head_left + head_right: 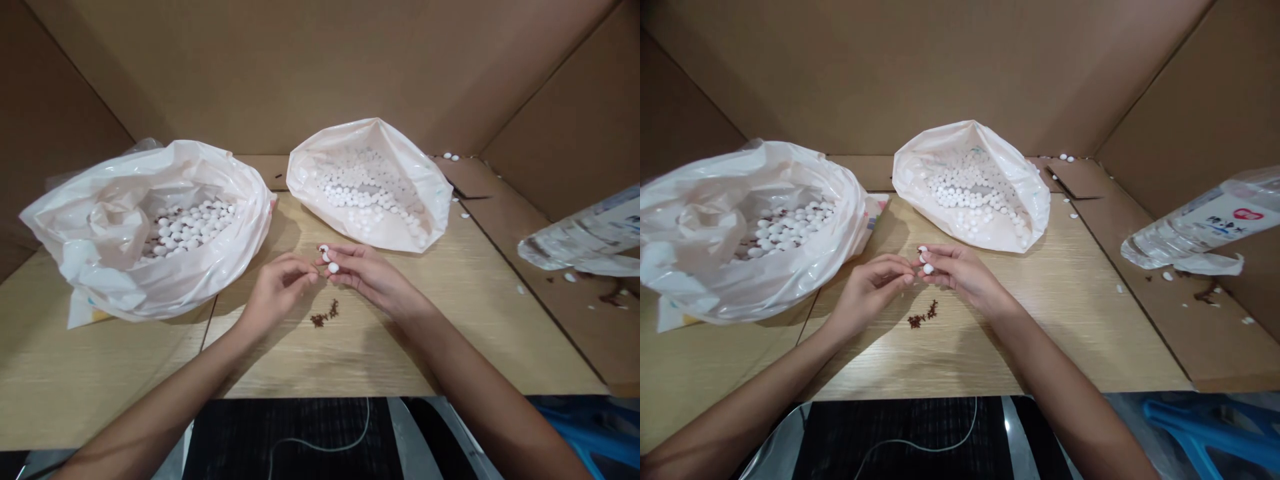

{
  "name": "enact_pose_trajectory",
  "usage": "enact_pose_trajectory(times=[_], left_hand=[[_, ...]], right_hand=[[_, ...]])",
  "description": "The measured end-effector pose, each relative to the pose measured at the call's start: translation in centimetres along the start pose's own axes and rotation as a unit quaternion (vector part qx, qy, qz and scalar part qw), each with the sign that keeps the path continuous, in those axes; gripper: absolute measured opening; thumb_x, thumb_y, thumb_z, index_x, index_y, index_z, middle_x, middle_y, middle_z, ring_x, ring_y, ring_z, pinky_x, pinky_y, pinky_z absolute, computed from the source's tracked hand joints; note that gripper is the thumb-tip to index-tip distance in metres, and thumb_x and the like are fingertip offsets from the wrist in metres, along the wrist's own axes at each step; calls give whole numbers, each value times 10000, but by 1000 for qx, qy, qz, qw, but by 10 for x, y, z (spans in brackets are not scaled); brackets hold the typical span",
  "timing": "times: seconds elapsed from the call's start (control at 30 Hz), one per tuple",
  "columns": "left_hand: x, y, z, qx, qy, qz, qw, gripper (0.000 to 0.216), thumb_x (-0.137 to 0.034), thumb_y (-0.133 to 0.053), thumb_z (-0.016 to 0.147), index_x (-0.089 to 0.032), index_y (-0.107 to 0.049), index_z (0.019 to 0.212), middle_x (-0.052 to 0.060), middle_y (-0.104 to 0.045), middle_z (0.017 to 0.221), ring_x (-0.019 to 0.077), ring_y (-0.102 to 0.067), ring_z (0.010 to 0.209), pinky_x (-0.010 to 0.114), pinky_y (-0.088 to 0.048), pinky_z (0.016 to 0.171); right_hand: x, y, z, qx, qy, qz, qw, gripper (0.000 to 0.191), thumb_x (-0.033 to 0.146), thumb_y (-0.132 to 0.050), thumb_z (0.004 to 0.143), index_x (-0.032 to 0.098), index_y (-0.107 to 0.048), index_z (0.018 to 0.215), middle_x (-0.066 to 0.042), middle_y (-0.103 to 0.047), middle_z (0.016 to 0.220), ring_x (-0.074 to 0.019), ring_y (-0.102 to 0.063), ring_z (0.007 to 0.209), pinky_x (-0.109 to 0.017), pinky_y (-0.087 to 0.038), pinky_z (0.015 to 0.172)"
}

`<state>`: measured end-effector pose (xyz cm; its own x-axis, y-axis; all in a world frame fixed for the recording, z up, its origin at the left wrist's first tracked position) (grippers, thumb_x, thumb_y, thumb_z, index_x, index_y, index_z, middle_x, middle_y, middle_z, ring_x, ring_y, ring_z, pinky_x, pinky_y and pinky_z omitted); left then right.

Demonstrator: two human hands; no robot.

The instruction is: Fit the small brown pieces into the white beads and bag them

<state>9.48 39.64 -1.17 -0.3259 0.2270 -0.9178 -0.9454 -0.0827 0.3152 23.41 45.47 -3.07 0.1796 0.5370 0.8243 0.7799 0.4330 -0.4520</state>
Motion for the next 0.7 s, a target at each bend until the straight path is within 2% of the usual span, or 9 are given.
enact_pose_trajectory(times=[0.17, 0.27, 0.43, 0.6, 0.7], left_hand=[[3, 9, 1, -37, 42, -130, 990, 68, -239, -691, 804, -182, -727, 814, 43, -666, 870, 136, -613, 740, 217, -486, 539], [0, 8, -1, -34, 26, -142, 989, 46, -212, -689, 808, -181, -722, 809, 44, -659, 890, 134, -622, 786, 219, -510, 601], [-11, 8, -3, -31, -29, -70, 997, 39, -191, -686, 811, -175, -719, 822, 56, -629, 940, 141, -621, 873, 253, -519, 737], [-21, 8, -4, -21, -107, 36, 993, 40, -172, -678, 820, -175, -717, 831, 56, -629, 931, 140, -615, 872, 245, -503, 709], [-24, 9, -4, -19, -129, 69, 989, 41, -174, -671, 827, -174, -712, 828, 55, -634, 930, 140, -613, 864, 245, -501, 698]], right_hand=[[-8, -4, 2, 34, -19, -13, 999, 144, 267, -750, 770, 172, -744, 878, -26, -709, 796, -55, -606, 603, -150, -527, 577], [-9, -8, 2, 56, -16, -18, 998, 165, 297, -736, 787, 165, -746, 885, -26, -695, 765, -52, -593, 596, -142, -514, 556], [-11, -11, 1, 74, -16, -18, 997, 232, 329, -758, 762, 162, -739, 922, -13, -676, 734, -58, -602, 605, -151, -530, 582], [-12, -13, 0, 73, -24, -38, 996, 269, 328, -744, 782, 152, -714, 984, -25, -683, 779, -47, -591, 583, -149, -516, 565], [-11, -11, -1, 61, -28, -41, 997, 267, 316, -748, 779, 146, -699, 979, -28, -683, 783, -49, -591, 570, -158, -515, 559]])
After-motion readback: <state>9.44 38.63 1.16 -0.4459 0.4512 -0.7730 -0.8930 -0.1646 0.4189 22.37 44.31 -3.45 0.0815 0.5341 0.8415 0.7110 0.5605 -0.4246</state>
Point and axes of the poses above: each hand's wrist, its own z-axis towards the middle knuckle, its own y-axis out of the back of the hand, x = y × z, the point moved 5 cm from there along z, towards the middle knuckle
